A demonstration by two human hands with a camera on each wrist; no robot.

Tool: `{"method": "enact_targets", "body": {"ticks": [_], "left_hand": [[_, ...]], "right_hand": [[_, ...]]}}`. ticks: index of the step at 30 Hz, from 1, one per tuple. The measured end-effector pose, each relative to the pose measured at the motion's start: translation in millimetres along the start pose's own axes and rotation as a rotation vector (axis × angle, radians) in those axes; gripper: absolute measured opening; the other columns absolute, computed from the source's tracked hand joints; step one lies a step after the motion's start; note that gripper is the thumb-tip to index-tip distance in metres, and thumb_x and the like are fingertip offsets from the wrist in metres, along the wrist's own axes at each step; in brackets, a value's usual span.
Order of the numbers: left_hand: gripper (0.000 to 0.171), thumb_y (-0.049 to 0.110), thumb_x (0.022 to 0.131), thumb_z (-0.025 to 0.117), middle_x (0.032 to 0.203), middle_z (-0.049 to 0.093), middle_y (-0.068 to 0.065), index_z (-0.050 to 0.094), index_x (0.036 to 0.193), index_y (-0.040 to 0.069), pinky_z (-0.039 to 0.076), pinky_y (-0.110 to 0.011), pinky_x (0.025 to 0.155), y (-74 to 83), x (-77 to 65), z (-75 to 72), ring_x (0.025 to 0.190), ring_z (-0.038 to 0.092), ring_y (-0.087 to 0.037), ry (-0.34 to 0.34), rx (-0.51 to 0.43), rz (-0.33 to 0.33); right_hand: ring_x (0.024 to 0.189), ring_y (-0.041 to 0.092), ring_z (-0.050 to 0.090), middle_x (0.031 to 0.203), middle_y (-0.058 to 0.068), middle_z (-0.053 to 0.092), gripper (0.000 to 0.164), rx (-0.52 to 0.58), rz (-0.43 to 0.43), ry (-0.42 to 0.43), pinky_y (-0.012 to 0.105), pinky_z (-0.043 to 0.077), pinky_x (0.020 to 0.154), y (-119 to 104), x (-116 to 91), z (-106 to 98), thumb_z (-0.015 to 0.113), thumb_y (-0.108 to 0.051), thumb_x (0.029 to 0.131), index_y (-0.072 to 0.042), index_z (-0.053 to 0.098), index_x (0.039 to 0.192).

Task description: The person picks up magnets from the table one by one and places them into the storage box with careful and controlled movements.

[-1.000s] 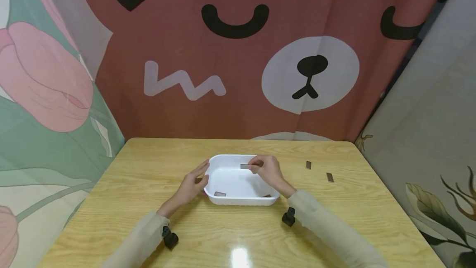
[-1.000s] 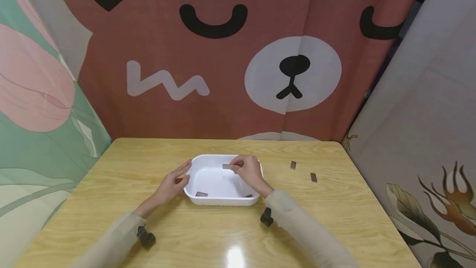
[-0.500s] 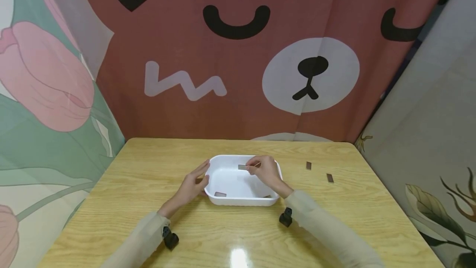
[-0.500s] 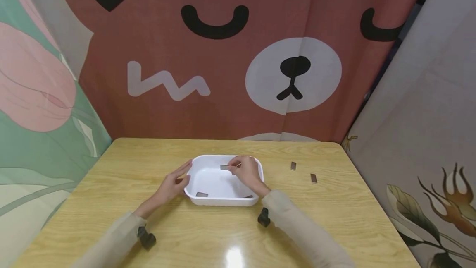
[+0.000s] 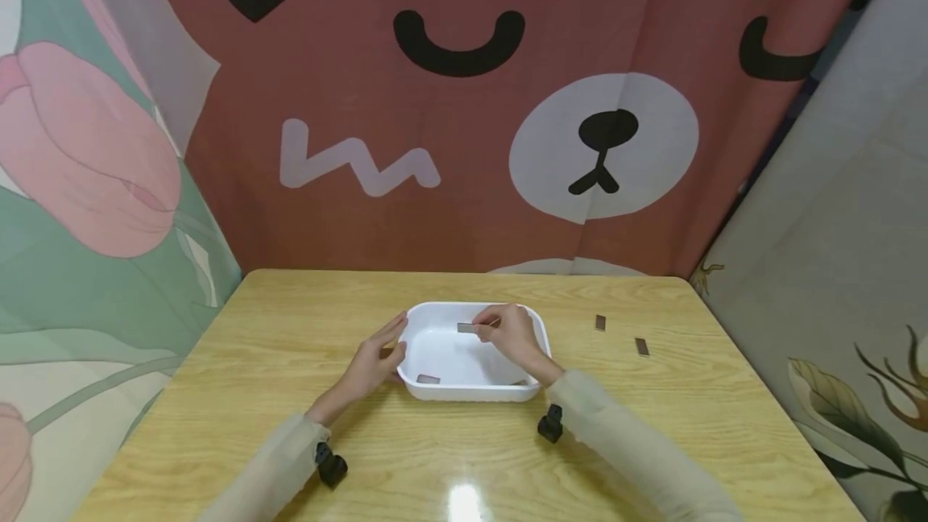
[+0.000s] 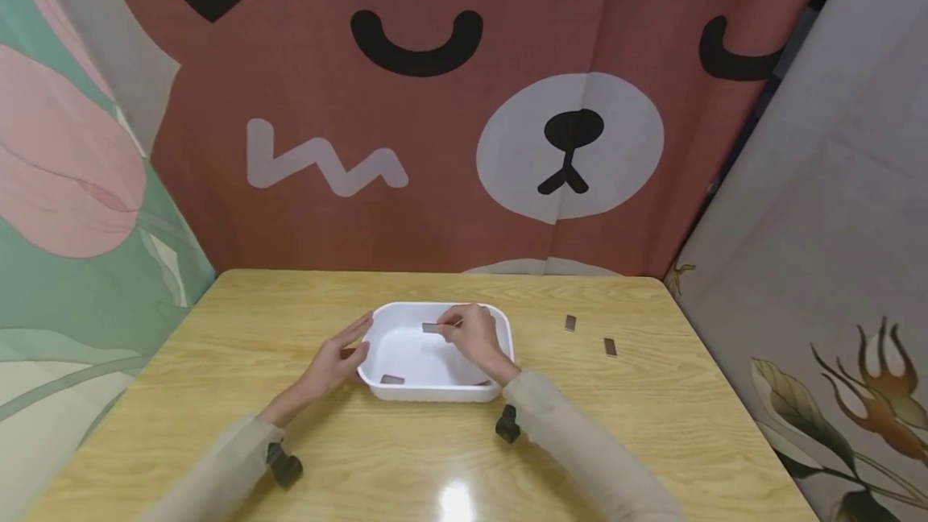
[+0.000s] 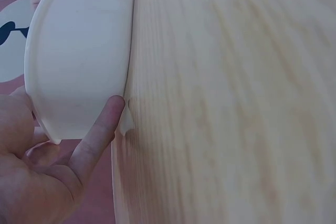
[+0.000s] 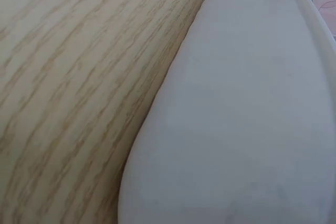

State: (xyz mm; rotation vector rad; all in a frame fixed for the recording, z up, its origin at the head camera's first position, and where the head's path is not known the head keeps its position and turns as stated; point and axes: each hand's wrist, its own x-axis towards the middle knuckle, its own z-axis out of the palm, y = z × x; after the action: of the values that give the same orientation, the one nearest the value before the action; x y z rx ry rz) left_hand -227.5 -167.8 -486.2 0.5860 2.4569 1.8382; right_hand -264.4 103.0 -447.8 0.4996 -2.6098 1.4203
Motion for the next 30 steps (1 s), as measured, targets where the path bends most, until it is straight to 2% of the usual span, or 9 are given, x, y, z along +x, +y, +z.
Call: {"method": "enact_targets", "body": {"ticks": [9, 20, 30], "left_hand": [[0.053, -0.003, 0.101, 0.05, 0.162, 0.017, -0.021, 0.03, 0.151, -0.006, 0.065, -0.033, 0.062, 1.0, 0.7, -0.9, 0.114, 0.056, -0.052, -0.016, 0.005, -0.001], [0.053, -0.004, 0.101, 0.05, 0.162, 0.019, -0.018, 0.031, 0.15, -0.006, 0.065, -0.034, 0.062, -1.7, 0.3, 0.0, 0.113, 0.057, -0.052, 0.0, 0.001, -0.004], [0.052, -0.004, 0.102, 0.049, 0.162, 0.016, -0.019, 0.029, 0.15, -0.008, 0.065, -0.033, 0.062, -0.4, 0.2, 0.1, 0.115, 0.055, -0.053, -0.028, -0.027, 0.0]], "right_hand": [[0.059, 0.011, 0.066, 0.068, -0.002, 0.07, 0.004, 0.018, 0.014, 0.002, 0.026, 0.057, 0.054, 4, 4, 3, 0.076, -0.006, 0.087, -0.003, 0.078, 0.088], [0.059, 0.011, 0.066, 0.067, -0.002, 0.069, 0.004, 0.011, 0.024, -0.007, 0.025, 0.057, 0.053, 3, 5, 10, 0.077, -0.006, 0.086, -0.002, 0.077, 0.088], [0.059, 0.01, 0.066, 0.067, -0.002, 0.07, 0.004, -0.006, 0.012, -0.02, 0.023, 0.054, 0.051, 0, 6, 17, 0.077, -0.007, 0.086, -0.003, 0.077, 0.086]]}}
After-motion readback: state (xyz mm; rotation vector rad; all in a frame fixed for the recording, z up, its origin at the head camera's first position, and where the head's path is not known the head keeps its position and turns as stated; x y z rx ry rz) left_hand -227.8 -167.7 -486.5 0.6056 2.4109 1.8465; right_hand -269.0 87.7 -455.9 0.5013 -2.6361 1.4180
